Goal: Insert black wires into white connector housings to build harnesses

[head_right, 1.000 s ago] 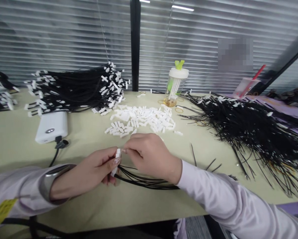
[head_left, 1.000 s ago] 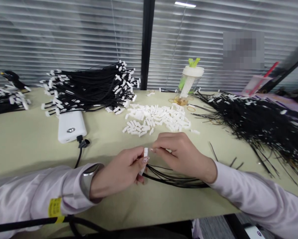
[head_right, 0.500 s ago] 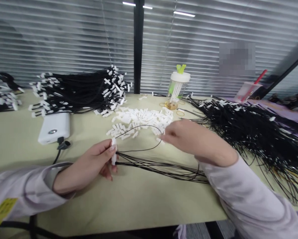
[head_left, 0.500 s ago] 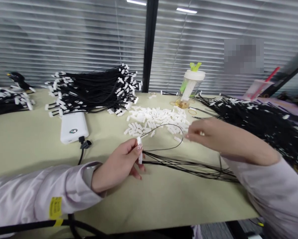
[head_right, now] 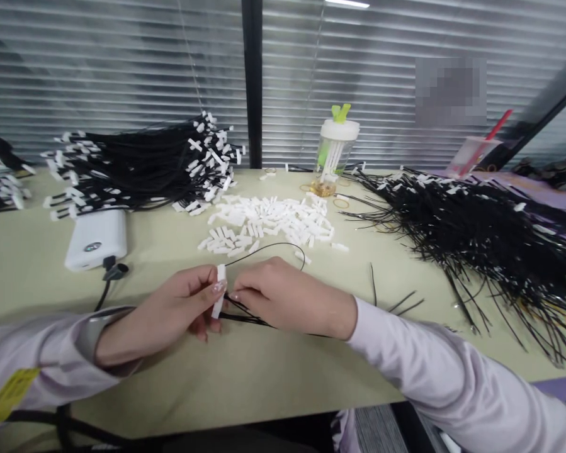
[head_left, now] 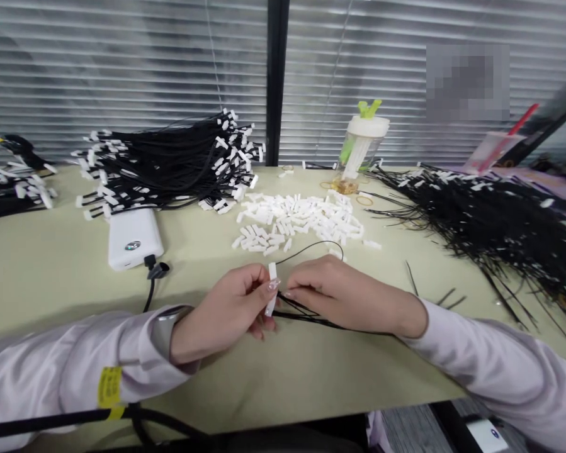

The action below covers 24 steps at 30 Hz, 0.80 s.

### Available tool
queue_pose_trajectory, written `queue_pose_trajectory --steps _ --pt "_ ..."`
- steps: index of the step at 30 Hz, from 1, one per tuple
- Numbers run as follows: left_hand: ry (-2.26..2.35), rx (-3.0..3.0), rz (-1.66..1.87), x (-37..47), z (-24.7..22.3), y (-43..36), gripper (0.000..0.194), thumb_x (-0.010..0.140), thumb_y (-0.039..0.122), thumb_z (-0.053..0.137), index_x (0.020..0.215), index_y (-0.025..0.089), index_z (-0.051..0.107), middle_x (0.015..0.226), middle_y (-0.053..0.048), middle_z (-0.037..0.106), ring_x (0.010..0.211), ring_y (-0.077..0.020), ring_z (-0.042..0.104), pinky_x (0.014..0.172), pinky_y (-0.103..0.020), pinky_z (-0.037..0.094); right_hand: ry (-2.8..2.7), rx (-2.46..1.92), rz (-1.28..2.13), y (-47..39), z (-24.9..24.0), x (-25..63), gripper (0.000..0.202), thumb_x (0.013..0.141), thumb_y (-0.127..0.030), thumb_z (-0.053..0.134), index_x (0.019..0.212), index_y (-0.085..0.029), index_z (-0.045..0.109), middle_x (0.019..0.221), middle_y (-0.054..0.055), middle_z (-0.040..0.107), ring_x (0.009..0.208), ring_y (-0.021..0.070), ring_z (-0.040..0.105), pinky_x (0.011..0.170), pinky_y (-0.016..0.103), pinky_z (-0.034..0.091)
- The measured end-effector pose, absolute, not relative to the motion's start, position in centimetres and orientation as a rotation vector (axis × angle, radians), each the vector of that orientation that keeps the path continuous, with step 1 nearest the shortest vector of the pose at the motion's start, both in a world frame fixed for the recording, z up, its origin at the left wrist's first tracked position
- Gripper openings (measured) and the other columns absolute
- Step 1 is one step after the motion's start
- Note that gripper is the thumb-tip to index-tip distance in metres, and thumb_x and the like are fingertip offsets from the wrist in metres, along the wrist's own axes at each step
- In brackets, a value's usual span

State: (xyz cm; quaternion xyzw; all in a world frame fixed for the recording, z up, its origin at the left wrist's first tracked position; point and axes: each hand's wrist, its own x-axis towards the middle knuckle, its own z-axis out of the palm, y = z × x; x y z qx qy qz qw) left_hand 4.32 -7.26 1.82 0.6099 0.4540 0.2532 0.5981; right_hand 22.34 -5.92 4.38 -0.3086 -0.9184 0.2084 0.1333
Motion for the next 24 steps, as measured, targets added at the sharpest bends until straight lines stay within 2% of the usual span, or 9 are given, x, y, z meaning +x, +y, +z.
queue_pose_trajectory --steps 7,11,15,17,20,24 --pt "1.082 1.465 0.535 4.6 2.2 -7.3 0.023 0.083 0.036 0.039 0.07 0.018 0.04 0.053 0.005 0.049 0.047 -0.0092 0.054 0.043 -0.018 0.044 -2.738 -0.874 0.496 -6.2 4.6 22.1 0.019 0.082 -0.015 0.039 0.068 -0.017 0.052 0.065 -0.003 0.053 0.06 0.0069 0.045 0.058 0.019 0.032" --pt "1.089 1.459 0.533 4.6 2.2 -7.4 0.023 0.082 0.036 0.041 0.069 0.018 0.04 0.052 0.005 0.049 0.045 -0.0093 0.054 0.042 -0.019 0.044 -2.778 -0.939 0.325 -6.4 4.9 22.3 0.015 0.075 -0.014 0.044 0.064 -0.017 0.052 0.062 -0.002 0.054 0.057 0.008 0.045 0.057 0.021 0.033" --pt "1.065 1.412 0.55 4.5 2.0 -7.4 0.024 0.082 0.038 0.042 0.068 0.018 0.039 0.054 0.006 0.048 0.045 -0.0086 0.053 0.042 -0.019 0.043 -2.743 -1.154 0.055 -5.6 6.7 24.8 0.015 0.072 -0.016 0.049 0.059 -0.018 0.057 0.054 -0.001 0.055 0.051 0.0082 0.045 0.054 0.022 0.033" --pt "1.064 1.405 0.551 4.4 2.0 -7.4 0.024 0.082 0.038 0.041 0.068 0.018 0.039 0.054 0.006 0.047 0.046 -0.0086 0.054 0.042 -0.019 0.043 -2.505 -1.352 -0.089 -4.8 7.9 26.8 0.014 0.071 -0.019 0.052 0.062 -0.019 0.062 0.05 -0.002 0.055 0.046 0.0072 0.045 0.052 0.023 0.034" --pt "1.064 1.407 0.541 4.4 2.0 -7.4 0.026 0.083 0.038 0.04 0.067 0.018 0.038 0.055 0.006 0.047 0.046 -0.0081 0.054 0.043 -0.019 0.044 -1.939 -1.503 -0.206 -3.5 9.2 29.7 0.014 0.071 -0.019 0.055 0.074 -0.016 0.068 0.06 0.002 0.062 0.051 0.0086 0.051 0.055 0.025 0.038" --pt "1.073 1.372 0.543 4.6 2.0 -7.4 0.025 0.083 0.037 0.04 0.067 0.017 0.038 0.056 0.006 0.047 0.044 -0.0065 0.052 0.041 -0.018 0.042 -1.401 -1.171 0.167 -2.5 9.8 31.2 0.024 0.074 -0.015 0.053 0.096 -0.012 0.063 0.09 0.009 0.064 0.077 0.0135 0.059 0.065 0.029 0.042"
